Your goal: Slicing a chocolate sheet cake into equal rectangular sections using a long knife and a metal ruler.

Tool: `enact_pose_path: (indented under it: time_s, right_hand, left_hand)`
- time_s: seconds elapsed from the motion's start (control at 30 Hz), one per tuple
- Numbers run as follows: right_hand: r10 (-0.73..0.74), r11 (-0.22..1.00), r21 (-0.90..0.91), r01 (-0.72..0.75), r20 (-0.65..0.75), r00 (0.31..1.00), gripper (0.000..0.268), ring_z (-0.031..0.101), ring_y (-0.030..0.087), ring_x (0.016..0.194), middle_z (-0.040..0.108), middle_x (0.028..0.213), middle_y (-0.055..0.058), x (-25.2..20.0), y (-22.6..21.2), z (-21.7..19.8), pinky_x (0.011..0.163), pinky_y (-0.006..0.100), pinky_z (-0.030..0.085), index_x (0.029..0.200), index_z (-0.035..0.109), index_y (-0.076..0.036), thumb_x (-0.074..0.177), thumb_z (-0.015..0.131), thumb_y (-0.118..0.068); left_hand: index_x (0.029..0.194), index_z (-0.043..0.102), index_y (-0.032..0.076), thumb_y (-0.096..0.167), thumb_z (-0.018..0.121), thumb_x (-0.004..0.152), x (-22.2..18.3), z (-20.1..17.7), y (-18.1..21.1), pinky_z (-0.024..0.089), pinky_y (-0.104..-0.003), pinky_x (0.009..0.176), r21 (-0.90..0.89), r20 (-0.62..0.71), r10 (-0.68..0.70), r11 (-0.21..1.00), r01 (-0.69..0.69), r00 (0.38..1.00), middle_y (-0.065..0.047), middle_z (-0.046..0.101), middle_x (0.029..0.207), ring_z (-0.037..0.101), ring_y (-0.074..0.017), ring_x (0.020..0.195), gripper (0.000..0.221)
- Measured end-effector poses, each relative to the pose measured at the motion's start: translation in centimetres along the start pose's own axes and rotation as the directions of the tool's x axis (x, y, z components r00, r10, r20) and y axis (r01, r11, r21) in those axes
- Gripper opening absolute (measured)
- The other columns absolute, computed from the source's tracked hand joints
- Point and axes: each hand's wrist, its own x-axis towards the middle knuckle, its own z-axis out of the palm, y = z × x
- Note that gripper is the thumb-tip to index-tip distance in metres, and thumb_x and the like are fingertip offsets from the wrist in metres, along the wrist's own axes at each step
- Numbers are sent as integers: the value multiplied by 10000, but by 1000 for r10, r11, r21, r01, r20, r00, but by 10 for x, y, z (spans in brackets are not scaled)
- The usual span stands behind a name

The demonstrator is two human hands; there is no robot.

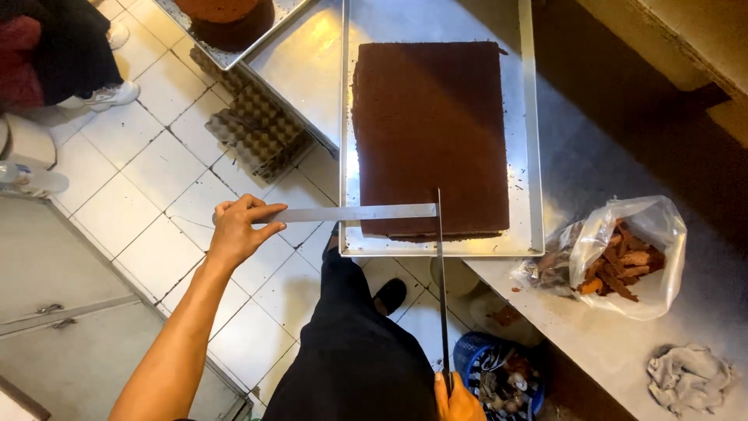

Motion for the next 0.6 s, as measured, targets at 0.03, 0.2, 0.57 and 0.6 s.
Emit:
enact_pose_path:
  time_s: [0.03, 0.2, 0.57, 0.6]
  right_hand:
    - [25, 1000, -16, -25, -3, 1000, 429, 725, 449, 896, 754, 893, 222, -3, -5, -4, 800, 559, 564, 1193, 648, -278, 923, 520, -585]
    - [65, 997, -48, -68, -57, 996, 374, 728, 429, 883, 761, 901, 186, -16, -14, -3, 770, 547, 566, 1115, 694, -268, 926, 552, -558]
    - [-182, 913, 273, 303, -391, 902, 359, 672, 433, 687, 669, 697, 209, 28, -189, -135, 607, 516, 494, 919, 670, -83, 985, 577, -423]
    - [-178, 914, 274, 300, -395, 901, 359, 672, 433, 687, 669, 697, 209, 38, -198, -138, 607, 516, 494, 919, 670, -83, 985, 577, -423]
  left_hand:
    - [1090, 803, 213, 263, 854, 767, 1, 4, -5, 455, -370, 945, -140, 39, -31, 989, 36, 999, 1, 681, 991, 679, -160, 886, 331]
    - [1113, 777, 111, 129, 857, 765, 1, 15, -21, 573, -247, 826, -353, 91, -42, 933, 72, 995, -49, 720, 954, 735, -171, 899, 358]
    - [1207, 752, 56, 107, 843, 838, 14, 16, -35, 465, -205, 745, -738, -11, -319, 642, 208, 948, 45, 644, 995, 554, -46, 833, 383]
    - [1207, 752, 56, 107, 843, 838, 16, 15, -33, 465, -205, 745, -738, -9, -314, 642, 206, 949, 45, 644, 995, 554, -46, 833, 383]
